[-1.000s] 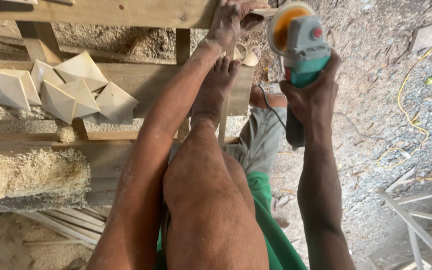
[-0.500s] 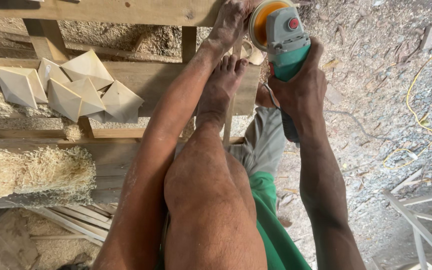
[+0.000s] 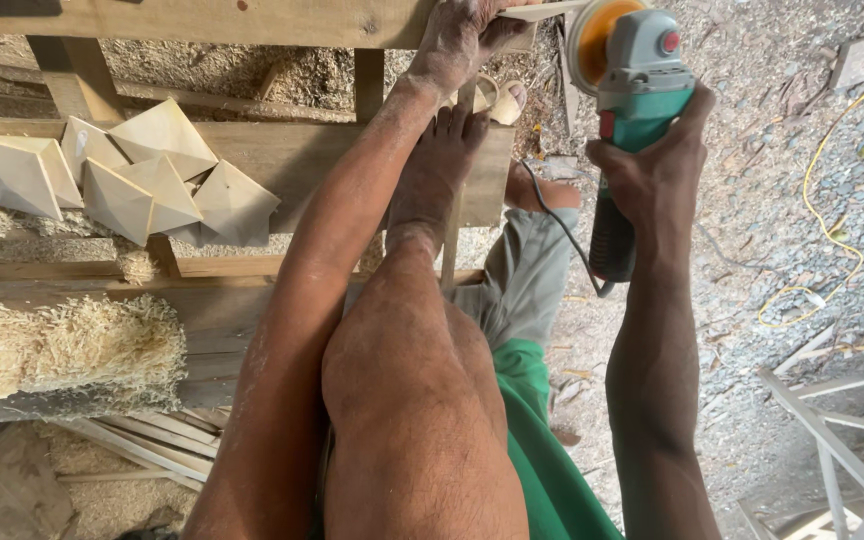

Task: The person uses an angle grinder to sand the edges of small wooden pieces. They hold each piece with their left hand and apply the grinder with their right hand, working on the edges and corners. The person occasionally repositions the wood to access different sides.

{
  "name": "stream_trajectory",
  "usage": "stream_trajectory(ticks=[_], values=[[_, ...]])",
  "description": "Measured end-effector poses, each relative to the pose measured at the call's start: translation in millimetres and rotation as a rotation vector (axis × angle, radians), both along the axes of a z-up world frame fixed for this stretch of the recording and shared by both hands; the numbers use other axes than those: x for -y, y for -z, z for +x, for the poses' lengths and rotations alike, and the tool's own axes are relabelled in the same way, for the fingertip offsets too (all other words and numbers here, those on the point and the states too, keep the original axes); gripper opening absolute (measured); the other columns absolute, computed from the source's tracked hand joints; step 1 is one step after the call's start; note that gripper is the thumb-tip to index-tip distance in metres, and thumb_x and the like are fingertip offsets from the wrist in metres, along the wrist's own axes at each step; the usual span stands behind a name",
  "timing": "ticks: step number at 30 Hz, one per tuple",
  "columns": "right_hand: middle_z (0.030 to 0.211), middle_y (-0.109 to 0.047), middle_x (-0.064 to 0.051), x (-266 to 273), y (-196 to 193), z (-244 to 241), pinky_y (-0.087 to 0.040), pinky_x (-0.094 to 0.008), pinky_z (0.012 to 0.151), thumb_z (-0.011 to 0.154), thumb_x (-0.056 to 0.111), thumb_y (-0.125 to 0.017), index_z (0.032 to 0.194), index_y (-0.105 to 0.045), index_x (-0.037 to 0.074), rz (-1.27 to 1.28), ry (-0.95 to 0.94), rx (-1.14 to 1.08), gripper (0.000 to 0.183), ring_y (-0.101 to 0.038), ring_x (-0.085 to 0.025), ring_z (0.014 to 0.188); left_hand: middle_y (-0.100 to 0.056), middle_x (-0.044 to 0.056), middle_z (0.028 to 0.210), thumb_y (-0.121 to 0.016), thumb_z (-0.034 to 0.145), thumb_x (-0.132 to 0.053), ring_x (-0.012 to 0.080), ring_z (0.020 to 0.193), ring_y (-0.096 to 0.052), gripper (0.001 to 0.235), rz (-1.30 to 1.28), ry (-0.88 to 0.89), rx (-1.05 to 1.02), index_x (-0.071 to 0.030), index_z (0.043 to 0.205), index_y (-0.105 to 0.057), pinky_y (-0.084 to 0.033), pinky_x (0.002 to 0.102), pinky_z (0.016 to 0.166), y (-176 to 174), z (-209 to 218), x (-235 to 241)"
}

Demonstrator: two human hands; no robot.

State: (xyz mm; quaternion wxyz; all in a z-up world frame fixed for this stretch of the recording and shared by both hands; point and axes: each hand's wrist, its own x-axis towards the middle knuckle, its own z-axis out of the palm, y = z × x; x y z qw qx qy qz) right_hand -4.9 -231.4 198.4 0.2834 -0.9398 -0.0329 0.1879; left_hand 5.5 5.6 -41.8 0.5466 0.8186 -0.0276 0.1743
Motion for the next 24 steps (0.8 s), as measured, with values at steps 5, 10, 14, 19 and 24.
stream_trajectory(ticks=[5,10,14,19,24], values=[[0.124,-0.066,-0.026,4,-4,-4,-0.067,-0.047,0.085,0.08,0.004,-0.091,0.14,-0.029,0.005,0.071,-0.026,0.067,0.086,-0.074,-0.036,0.106,-0.078,0.003,0.101,-0.084,0.094,-0.025,0.02,0.091,-0.075,0.026,0.018,-0.027,-0.009,-0.013,0.115,-0.074,-0.063,0.036,0.078,-9,0,-4],[0.114,-0.068,-0.025,-23,5,-9,-0.067,-0.044,0.07,0.078,0.004,-0.087,0.138,-0.027,0.006,0.055,0.024,-0.047,0.085,-0.077,-0.035,0.085,-0.079,0.003,0.1,-0.074,0.098,-0.023,0.0146,0.084,-0.078,0.022,-0.014,-0.049,0.077,-0.013,0.118,-0.073,-0.066,0.023,0.068,-7,0,1],[0.114,-0.069,-0.027,-47,13,-23,-0.066,-0.043,0.065,0.08,0.005,-0.088,0.141,-0.027,0.007,0.044,-0.091,-0.016,0.086,-0.077,-0.035,0.079,-0.077,0.006,0.093,-0.062,0.109,-0.012,0.0145,0.081,-0.077,0.013,-0.089,0.051,-0.035,-0.009,0.118,-0.071,-0.063,0.022,0.069,-4,-6,-4],[0.107,-0.071,-0.028,-52,19,-26,-0.067,-0.047,0.068,0.078,0.007,-0.09,0.144,-0.024,0.007,-0.003,-0.18,0.096,0.093,-0.076,-0.038,0.079,-0.078,0.006,0.081,-0.057,0.106,-0.005,0.0185,0.083,-0.08,0.018,-0.044,0.064,-0.039,-0.009,0.113,-0.074,-0.052,0.046,0.102,-17,-5,-13],[0.114,-0.07,-0.025,-22,10,-13,-0.072,-0.044,0.072,0.078,0.008,-0.088,0.143,-0.026,0.008,0.011,-0.014,-0.008,0.09,-0.077,-0.036,0.086,-0.081,0.005,0.099,-0.08,0.095,-0.019,0.0189,0.089,-0.078,0.024,0.121,-0.012,0.108,-0.016,0.118,-0.072,-0.062,0.041,0.084,-23,2,-11]])
